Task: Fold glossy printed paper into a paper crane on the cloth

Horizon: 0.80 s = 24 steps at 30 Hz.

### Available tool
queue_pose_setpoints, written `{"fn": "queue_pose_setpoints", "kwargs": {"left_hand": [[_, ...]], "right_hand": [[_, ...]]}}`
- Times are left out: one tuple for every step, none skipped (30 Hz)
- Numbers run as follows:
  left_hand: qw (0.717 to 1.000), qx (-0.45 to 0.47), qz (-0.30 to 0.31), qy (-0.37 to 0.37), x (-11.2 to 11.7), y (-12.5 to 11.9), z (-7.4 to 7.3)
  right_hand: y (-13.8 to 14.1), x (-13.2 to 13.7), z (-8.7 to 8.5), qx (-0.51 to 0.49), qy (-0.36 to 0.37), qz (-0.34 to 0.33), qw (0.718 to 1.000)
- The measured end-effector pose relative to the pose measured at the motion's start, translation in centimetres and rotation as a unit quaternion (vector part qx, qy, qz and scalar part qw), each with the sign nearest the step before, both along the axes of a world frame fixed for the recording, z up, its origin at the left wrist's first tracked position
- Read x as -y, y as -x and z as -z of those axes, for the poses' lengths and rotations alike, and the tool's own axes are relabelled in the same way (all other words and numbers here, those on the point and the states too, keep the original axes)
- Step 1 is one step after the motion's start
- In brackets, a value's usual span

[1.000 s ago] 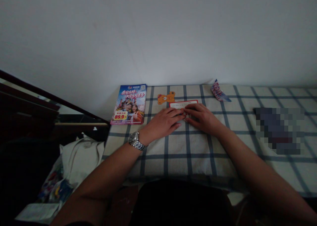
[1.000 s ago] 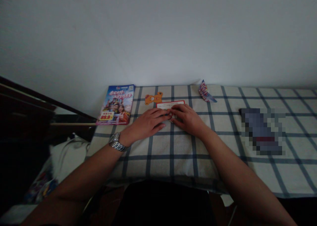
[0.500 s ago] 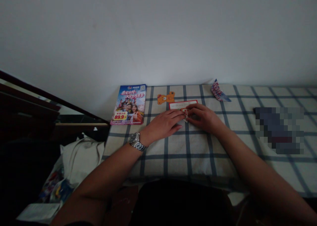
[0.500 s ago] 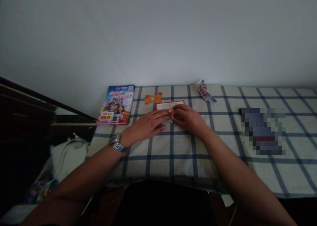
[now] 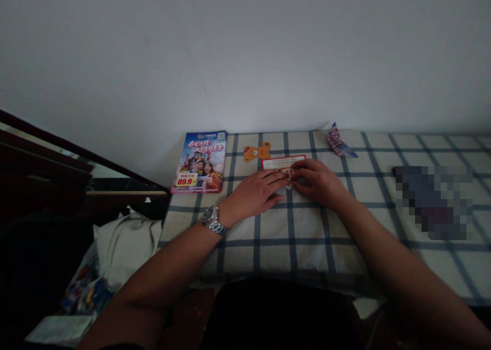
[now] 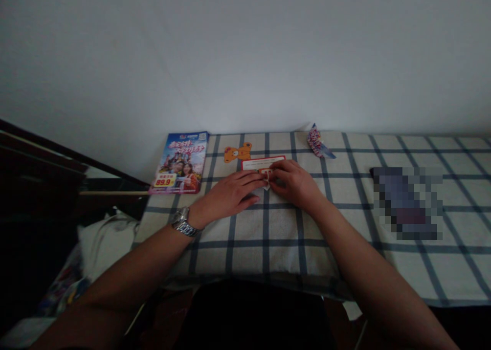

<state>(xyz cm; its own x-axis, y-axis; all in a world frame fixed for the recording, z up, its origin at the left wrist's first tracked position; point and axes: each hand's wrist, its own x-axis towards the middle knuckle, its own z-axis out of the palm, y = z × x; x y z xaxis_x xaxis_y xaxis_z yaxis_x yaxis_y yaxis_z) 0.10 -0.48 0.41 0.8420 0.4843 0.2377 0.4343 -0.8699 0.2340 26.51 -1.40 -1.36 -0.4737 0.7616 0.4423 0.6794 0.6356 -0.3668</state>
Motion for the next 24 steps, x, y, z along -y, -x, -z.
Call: {"fn": "queue_pose_setpoints", "kwargs": {"left_hand": [[1.0,0.0,0.002,-0.001,0.0,0.0,0.0],[1.0,0.0,0.004,-0.003,0.0,0.0,0.0],[1.0,0.0,0.007,-0.006,0.0,0.0,0.0],[1.0,-0.001,0.008,-0.008,0.0,0.0,0.0],[1.0,-0.003,0.009,-0.01,0.0,0.0,0.0],[1.0,-0.005,0.009,-0.011,0.1,0.0,0.0],[1.0,-0.005,0.009,-0.011,0.1,0.0,-0.1],[1.0,-0.006,0.009,-0.011,0.1,0.0,-0.1],[1.0,-0.006,0.009,-0.012,0.1,0.0,-0.1],[1.0,-0.006,0.01,-0.012,0.1,0.1,-0.1],[1.0,-0.007,0.01,-0.012,0.1,0.1,-0.1],[1.0,-0.007,0.011,-0.012,0.1,0.1,-0.1],[1.0,-0.005,0.01,-0.013,0.1,0.1,0.0],[1.0,-0.004,0.009,-0.013,0.1,0.1,0.0],[1.0,-0.002,0.009,-0.014,0.1,0.1,0.0],[1.0,0.0,0.009,-0.015,0.1,0.1,0.0],[1.0,0.001,0.009,-0.016,0.1,0.1,0.1],[1.0,0.0,0.009,-0.016,0.1,0.1,0.1],[1.0,0.0,0.011,-0.016,0.1,0.1,0.2],[1.0,0.001,0.012,-0.017,0.0,0.1,0.2],[1.0,0.002,0.013,-0.018,0.0,0.1,0.2],[1.0,0.003,0.013,-0.018,0.0,0.1,0.3],[1.0,0.005,0.014,-0.019,0.0,0.1,0.3],[1.0,0.006,0.015,-0.019,0.0,0.1,0.3]], "right_hand": [[0.0,0.0,0.0,0.006,-0.01,0.006,1.0],[0.0,-0.1,0.1,0.009,-0.017,0.012,1.0],[0.0,-0.1,0.1,0.011,-0.021,0.016,1.0],[0.0,-0.2,0.2,0.01,-0.021,0.02,1.0],[-0.1,-0.2,0.2,0.007,-0.018,0.022,1.0],[-0.1,-0.3,0.2,0.003,-0.015,0.026,1.0],[-0.2,-0.4,0.2,-0.001,-0.012,0.032,0.999],[-0.3,-0.5,0.2,-0.003,-0.012,0.042,0.999],[-0.4,-0.6,0.2,-0.005,-0.014,0.054,0.998],[-0.5,-0.7,0.2,-0.007,-0.018,0.068,0.997],[-0.7,-0.8,0.2,-0.007,-0.022,0.084,0.996],[-0.8,-0.8,0.2,-0.008,-0.024,0.098,0.995],[-0.9,-0.9,0.2,-0.009,-0.021,0.111,0.994],[-1.0,-1.0,0.1,-0.01,-0.016,0.124,0.992],[-1.1,-1.0,0.1,-0.01,-0.009,0.136,0.991],[-1.1,-1.1,0.0,-0.01,-0.001,0.148,0.989],[-1.2,-1.1,0.0,-0.01,0.008,0.16,0.987],[-1.2,-1.2,-0.1,-0.013,0.016,0.172,0.985],[-1.2,-1.2,-0.1,-0.015,0.024,0.182,0.983],[-1.2,-1.3,-0.2,-0.018,0.03,0.19,0.981],[-1.2,-1.3,-0.2,-0.021,0.034,0.196,0.98],[-1.2,-1.4,-0.2,-0.023,0.036,0.201,0.979],[-1.2,-1.4,-0.2,-0.026,0.037,0.205,0.978],[-1.1,-1.4,-0.2,-0.027,0.036,0.209,0.977]]}}
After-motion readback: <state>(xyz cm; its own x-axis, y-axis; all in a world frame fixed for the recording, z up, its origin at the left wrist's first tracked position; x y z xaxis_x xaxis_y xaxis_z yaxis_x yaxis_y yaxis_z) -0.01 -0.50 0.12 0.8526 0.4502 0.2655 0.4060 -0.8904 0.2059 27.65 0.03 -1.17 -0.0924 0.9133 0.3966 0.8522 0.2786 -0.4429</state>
